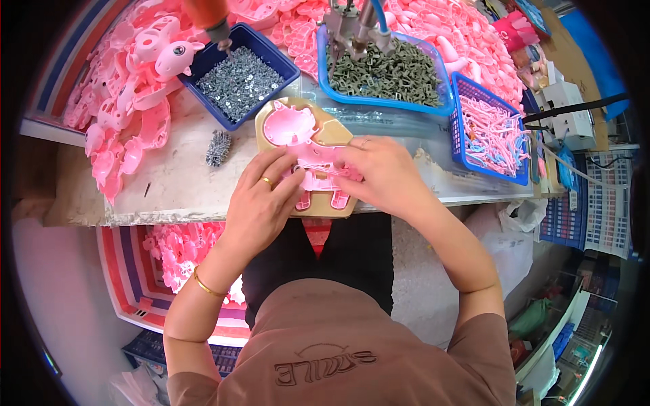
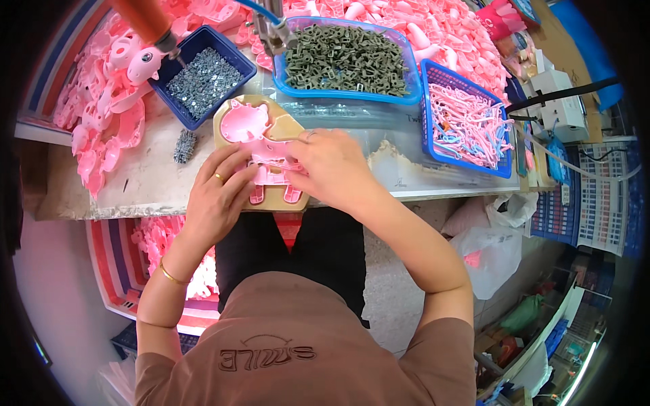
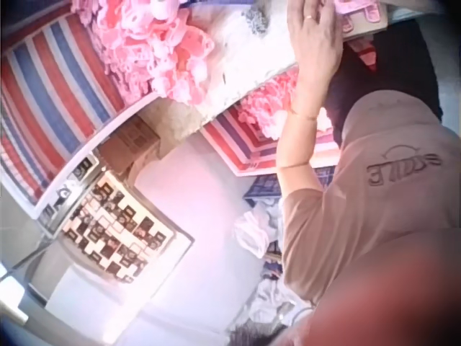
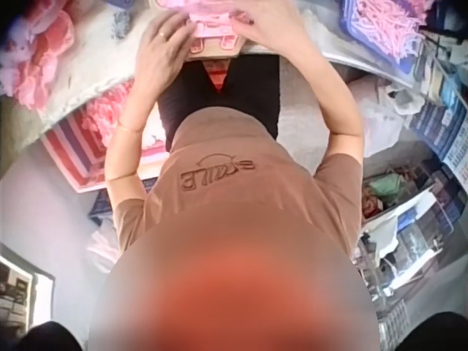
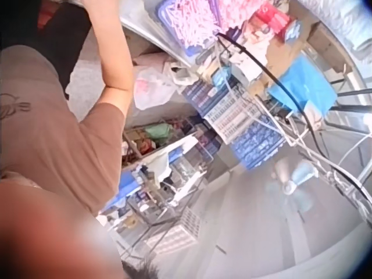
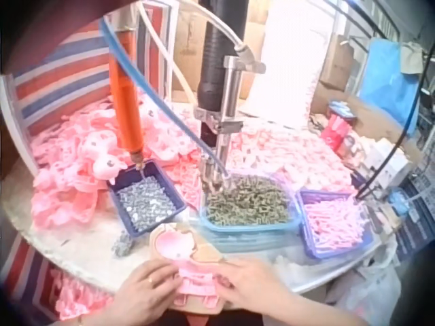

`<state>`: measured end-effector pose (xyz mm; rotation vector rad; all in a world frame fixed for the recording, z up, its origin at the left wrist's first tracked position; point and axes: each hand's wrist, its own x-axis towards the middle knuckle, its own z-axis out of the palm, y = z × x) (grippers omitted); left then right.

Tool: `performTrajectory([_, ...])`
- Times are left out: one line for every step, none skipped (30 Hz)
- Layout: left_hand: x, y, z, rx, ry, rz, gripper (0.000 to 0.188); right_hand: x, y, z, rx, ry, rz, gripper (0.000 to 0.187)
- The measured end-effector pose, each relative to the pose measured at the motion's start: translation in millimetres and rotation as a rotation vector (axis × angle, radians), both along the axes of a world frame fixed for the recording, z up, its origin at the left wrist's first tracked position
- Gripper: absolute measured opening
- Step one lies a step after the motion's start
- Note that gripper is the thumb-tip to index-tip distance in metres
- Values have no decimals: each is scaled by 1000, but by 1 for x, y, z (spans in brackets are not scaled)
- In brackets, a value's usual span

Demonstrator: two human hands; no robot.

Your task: Assembling plastic toy pig components by attaching eyes and ears, then using a heat tool and mechanical tool to secure parts.

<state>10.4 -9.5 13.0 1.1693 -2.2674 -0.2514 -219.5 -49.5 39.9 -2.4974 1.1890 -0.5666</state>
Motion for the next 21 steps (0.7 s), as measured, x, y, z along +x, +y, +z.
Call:
performTrajectory([0, -1, -1, -1, -1, -2, 24, 2, -1, -1, -1, -1, -2, 19])
performTrajectory([0, -2, -2, 0, 2, -8, 24, 3, -2, -3, -3, 52, 2, 19])
performTrajectory([-1, -3, -3, 2, 5, -13, 24, 4, -3, -5, -4, 105, 6, 19])
performTrajectory([0, -2, -1, -2, 2, -9, 24, 6, -2, -1, -8, 103, 10, 19])
performTrajectory([0, -1, 1, 5, 7, -9, 23, 8, 0, 5, -26, 91, -12, 17])
performTrajectory([1, 0, 2, 12, 12, -8, 23, 9, 1, 8, -45, 79, -34, 16])
performTrajectory([0, 0, 2, 15, 13, -9, 23, 9, 0, 7, -41, 81, -35, 16])
performTrajectory([0, -1, 1, 12, 12, -10, 23, 8, -2, 6, -3, 70, -50, 12])
performTrajectory([0, -2, 1, 8, 10, -11, 23, 7, -4, 4, 35, 59, -66, 10])
performTrajectory([0, -2, 0, 10, 11, -10, 23, 5, -5, 3, 36, 60, -65, 10])
performTrajectory([0, -2, 0, 13, 9, -9, 23, 4, -5, 2, 26, 76, -70, 10])
performTrajectory([0, -3, 1, 15, 6, -7, 24, 4, -6, 1, 14, 92, -74, 11])
performTrajectory([0, -2, 0, 15, 8, -6, 24, 4, -7, 1, 15, 94, -73, 11])
performTrajectory([0, -2, -1, 10, 11, 1, 24, 5, -7, 2, 92, 133, -84, 12])
performTrajectory([1, -2, -1, 4, 13, 9, 24, 7, -7, 3, 168, 171, -93, 13])
performTrajectory([1, -1, -2, 1, 13, 16, 24, 8, -8, 5, 165, 172, -87, 13])
performTrajectory([3, 0, -3, 6, 16, 13, 25, 10, -9, 6, 182, 184, -90, 13])
performTrajectory([4, 1, -3, 10, 17, 12, 26, 12, -10, 7, 200, 196, -92, 13])
performTrajectory([4, 4, -1, 6, 18, 18, 26, 12, -11, 7, 195, 196, -85, 13])
performTrajectory([3, 9, 2, 14, 24, 35, 30, 10, -11, 8, 203, 195, -87, 13])
performTrajectory([4, 17, 4, 22, 29, 53, 35, 9, -11, 8, 211, 193, -88, 13])
